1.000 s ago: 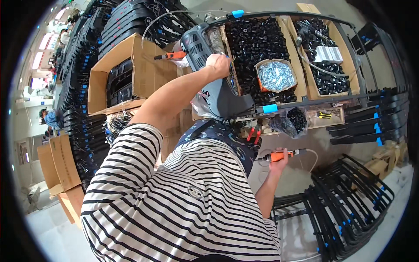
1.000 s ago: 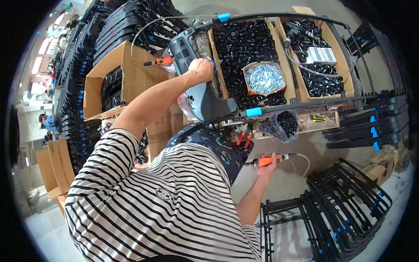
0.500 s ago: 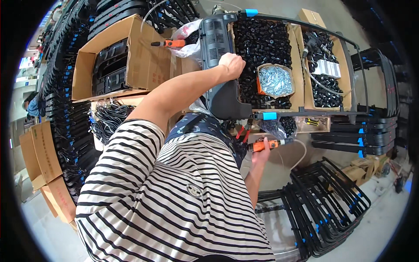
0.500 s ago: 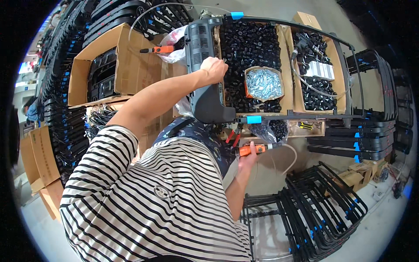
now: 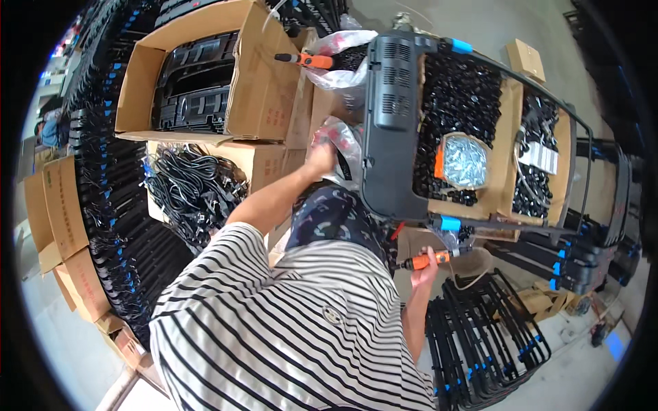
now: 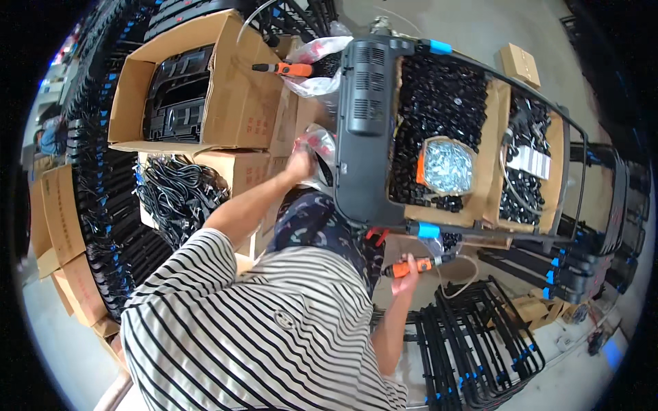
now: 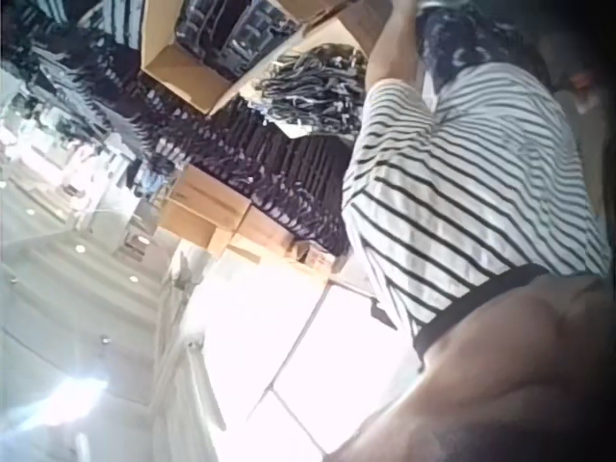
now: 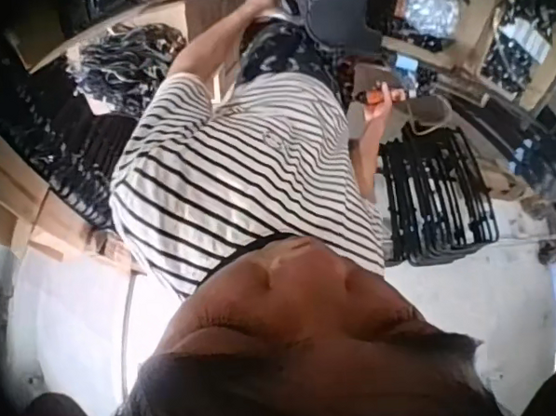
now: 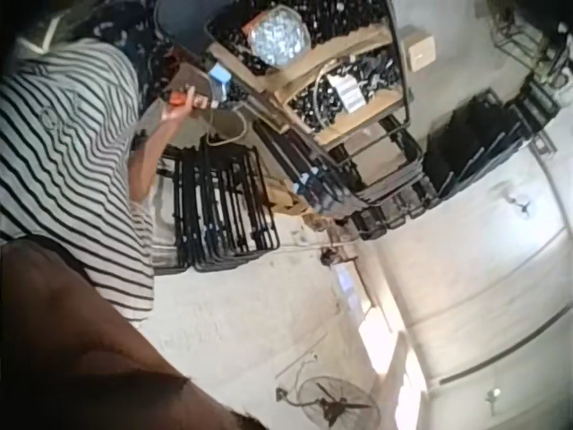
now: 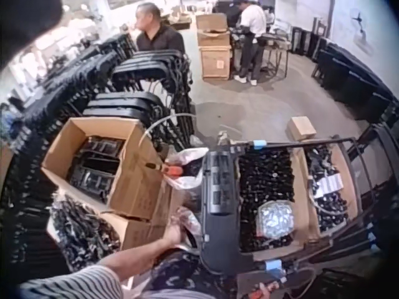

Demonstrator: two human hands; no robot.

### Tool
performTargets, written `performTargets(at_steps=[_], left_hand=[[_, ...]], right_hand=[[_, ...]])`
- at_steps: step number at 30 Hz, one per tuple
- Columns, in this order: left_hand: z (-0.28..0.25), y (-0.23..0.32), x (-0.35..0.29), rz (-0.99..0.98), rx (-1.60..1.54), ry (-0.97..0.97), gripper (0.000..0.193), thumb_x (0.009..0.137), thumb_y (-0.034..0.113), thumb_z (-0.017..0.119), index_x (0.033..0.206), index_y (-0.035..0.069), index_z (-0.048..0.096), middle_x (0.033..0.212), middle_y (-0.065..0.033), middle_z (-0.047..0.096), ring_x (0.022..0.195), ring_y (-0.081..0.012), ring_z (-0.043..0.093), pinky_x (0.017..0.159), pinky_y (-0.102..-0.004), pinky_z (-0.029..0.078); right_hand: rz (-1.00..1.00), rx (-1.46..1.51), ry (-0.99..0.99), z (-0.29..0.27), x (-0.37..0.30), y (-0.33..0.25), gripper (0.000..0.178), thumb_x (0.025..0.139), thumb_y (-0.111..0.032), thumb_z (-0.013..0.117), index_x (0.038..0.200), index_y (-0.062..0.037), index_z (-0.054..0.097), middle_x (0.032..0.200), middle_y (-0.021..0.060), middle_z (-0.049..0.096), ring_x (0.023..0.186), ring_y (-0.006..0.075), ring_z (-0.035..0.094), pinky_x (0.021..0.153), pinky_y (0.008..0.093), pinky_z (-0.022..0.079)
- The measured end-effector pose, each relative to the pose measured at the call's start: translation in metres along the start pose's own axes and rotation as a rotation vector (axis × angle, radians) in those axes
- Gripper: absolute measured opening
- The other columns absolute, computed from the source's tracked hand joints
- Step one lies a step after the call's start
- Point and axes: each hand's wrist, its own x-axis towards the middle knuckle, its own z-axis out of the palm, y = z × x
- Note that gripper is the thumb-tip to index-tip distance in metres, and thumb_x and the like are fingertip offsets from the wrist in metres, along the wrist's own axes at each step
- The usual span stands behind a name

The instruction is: Assembling plastic housing components using an electric screwdriver and screws at a manual workstation.

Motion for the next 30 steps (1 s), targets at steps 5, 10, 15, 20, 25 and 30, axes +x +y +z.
performTargets(at_steps=[5, 10, 15, 20, 25, 30], left_hand=[[0.096, -0.007, 0.016, 0.208, 0.238, -0.01, 0.024, 0.082, 0.016, 0.055, 0.097, 0.001, 0.065, 0.105, -0.0209, 0.063, 0.103, -0.0373, 0.06, 0.087, -0.0478, 0.049], [0.089, 0.017, 0.011, 0.304, 0.237, -0.215, 0.026, 0.076, 0.015, 0.063, 0.1, 0.004, 0.064, 0.128, -0.015, 0.053, 0.12, -0.0331, 0.047, 0.087, -0.0435, 0.049], [0.104, -0.012, 0.015, 0.294, 0.122, -0.279, 0.025, 0.078, 0.016, 0.064, 0.1, 0.004, 0.065, 0.116, -0.0169, 0.061, 0.108, -0.0348, 0.057, 0.084, -0.0428, 0.05], [0.1, -0.02, 0.019, 0.104, -0.18, -0.099, 0.019, 0.081, 0.019, 0.064, 0.091, 0.003, 0.067, 0.093, -0.0178, 0.067, 0.087, -0.0374, 0.064, 0.078, -0.0422, 0.052], [0.088, -0.014, 0.015, 0.032, -0.442, 0.236, 0.017, 0.085, 0.016, 0.06, 0.08, 0.001, 0.066, 0.076, -0.015, 0.067, 0.069, -0.0372, 0.065, 0.07, -0.042, 0.054], [0.047, 0.015, 0.009, -0.345, -0.909, 0.092, 0.02, 0.086, 0.018, 0.059, 0.082, 0.0, 0.065, 0.074, -0.0094, 0.066, 0.063, -0.0258, 0.064, 0.053, -0.039, 0.05]], right_hand=[[0.015, -0.052, 0.175, -0.012, -0.007, -0.005, 0.012, 0.09, -0.019, 0.063, 0.091, -0.0093, 0.056, 0.081, 0.0011, 0.059, 0.074, 0.013, 0.056, 0.071, 0.0295, 0.048], [-0.036, -0.046, 0.289, -0.043, -0.015, -0.01, 0.011, 0.091, -0.02, 0.061, 0.088, -0.0098, 0.056, 0.079, 0.0014, 0.059, 0.072, 0.0133, 0.055, 0.07, 0.0293, 0.048], [-0.052, 0.042, 0.312, -0.049, -0.02, -0.012, 0.013, 0.091, -0.02, 0.061, 0.086, -0.0096, 0.056, 0.076, 0.0013, 0.058, 0.069, 0.0135, 0.054, 0.07, 0.0289, 0.047], [-0.099, 0.122, 0.292, -0.055, -0.017, -0.011, 0.016, 0.089, -0.023, 0.061, 0.085, -0.009, 0.056, 0.075, 0.0015, 0.057, 0.068, 0.0166, 0.053, 0.069, 0.031, 0.046], [-0.097, 0.15, 0.245, -0.051, -0.006, -0.018, 0.018, 0.089, -0.025, 0.061, 0.083, -0.009, 0.056, 0.074, 0.0013, 0.057, 0.069, 0.0167, 0.053, 0.069, 0.0308, 0.046], [-0.112, 0.114, 0.276, -0.031, -0.003, -0.022, 0.019, 0.09, -0.025, 0.06, 0.083, -0.0083, 0.057, 0.074, 0.0014, 0.056, 0.068, 0.0166, 0.053, 0.068, 0.031, 0.046]])
